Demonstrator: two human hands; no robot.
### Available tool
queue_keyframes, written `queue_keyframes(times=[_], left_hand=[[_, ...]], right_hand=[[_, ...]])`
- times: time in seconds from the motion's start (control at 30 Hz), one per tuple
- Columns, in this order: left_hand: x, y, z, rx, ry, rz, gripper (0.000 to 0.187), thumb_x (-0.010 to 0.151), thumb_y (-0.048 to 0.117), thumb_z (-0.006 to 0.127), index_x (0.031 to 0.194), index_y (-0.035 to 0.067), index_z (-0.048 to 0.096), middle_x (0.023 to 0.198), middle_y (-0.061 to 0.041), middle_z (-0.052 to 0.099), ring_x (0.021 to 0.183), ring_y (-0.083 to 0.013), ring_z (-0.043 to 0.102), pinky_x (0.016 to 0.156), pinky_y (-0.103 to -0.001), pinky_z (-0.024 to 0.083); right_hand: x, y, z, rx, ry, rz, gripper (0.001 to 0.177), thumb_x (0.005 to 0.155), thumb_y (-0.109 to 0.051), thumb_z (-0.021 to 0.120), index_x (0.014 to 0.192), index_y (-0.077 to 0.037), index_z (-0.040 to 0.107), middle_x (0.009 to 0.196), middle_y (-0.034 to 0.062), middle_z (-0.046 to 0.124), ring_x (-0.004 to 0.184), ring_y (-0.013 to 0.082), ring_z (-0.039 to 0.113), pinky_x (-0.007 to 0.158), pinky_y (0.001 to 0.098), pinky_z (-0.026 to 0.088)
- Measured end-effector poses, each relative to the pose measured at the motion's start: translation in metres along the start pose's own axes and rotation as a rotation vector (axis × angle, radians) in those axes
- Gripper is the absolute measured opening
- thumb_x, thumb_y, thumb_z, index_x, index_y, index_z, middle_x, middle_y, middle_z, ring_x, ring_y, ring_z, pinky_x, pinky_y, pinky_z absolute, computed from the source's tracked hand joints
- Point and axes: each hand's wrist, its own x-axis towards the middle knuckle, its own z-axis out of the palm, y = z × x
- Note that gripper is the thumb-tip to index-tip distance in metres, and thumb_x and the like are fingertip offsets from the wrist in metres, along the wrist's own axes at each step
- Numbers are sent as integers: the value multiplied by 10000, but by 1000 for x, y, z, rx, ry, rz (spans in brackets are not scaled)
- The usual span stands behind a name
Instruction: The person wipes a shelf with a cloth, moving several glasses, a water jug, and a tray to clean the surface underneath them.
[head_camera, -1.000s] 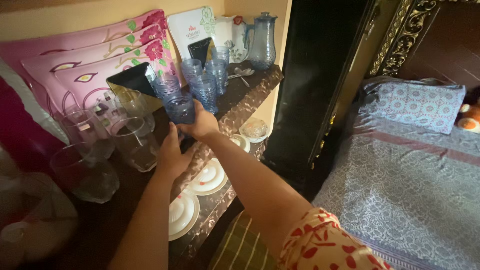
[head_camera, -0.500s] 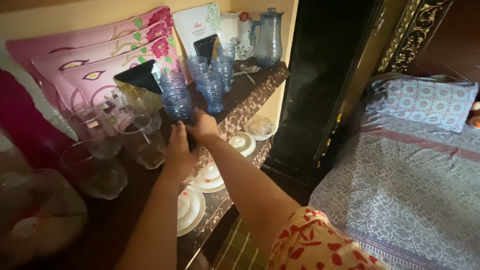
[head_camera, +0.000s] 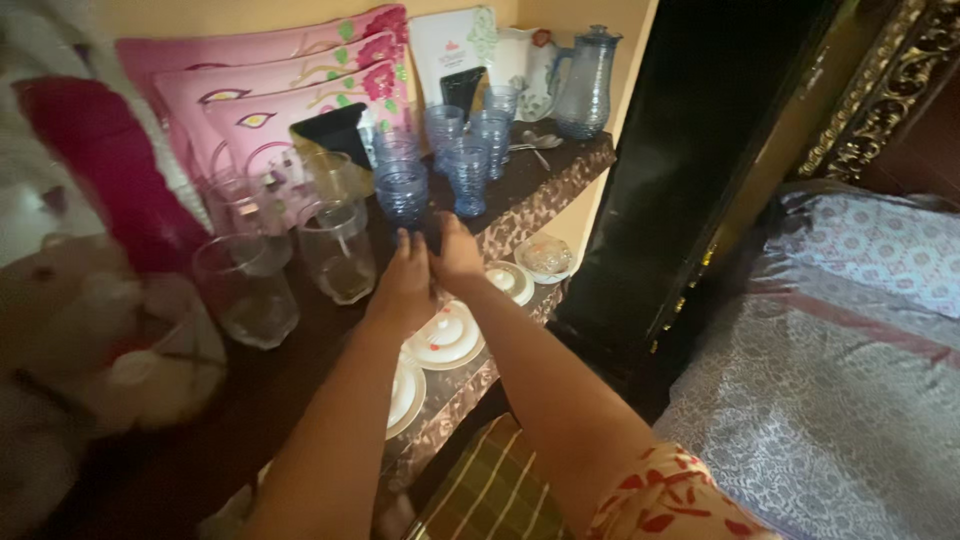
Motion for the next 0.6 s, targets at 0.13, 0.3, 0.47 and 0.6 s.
queue_keyframes(times=[0.13,0.3,0.47,0.6], left_hand=[[-6,0,10,1,-1,-23,945,750,122,787,1450,-218,250,1478,-515,217,1316,-555,432,1087,-458,415],[-41,6,1,150,33,60,852,705,29,698,1456,-157,339,1469,-361,424,1358,-464,472,1142,-462,379],[-75,12,-25,220,86,106,707,760,37,666,1405,-143,438,1387,-315,527,1314,-430,515,1131,-458,392],[-106,16,-41,191,308,213,424,873,124,720,1245,-47,611,1204,-246,649,1177,-427,611,1048,-486,483]], right_hand=[[-3,4,-5,-87,-38,-96,584,850,-248,757,1340,-16,540,1229,264,678,1149,430,661,989,468,535],[-44,-29,-25,2,-5,51,710,818,-308,783,1382,17,499,1222,289,666,1131,446,645,959,478,512],[-73,-65,-37,59,7,56,730,802,-332,811,1360,26,504,1235,283,665,1145,425,658,960,459,529],[-90,-83,-32,-8,-56,128,658,816,-290,755,1395,-42,565,1265,231,683,1122,424,655,942,468,524]])
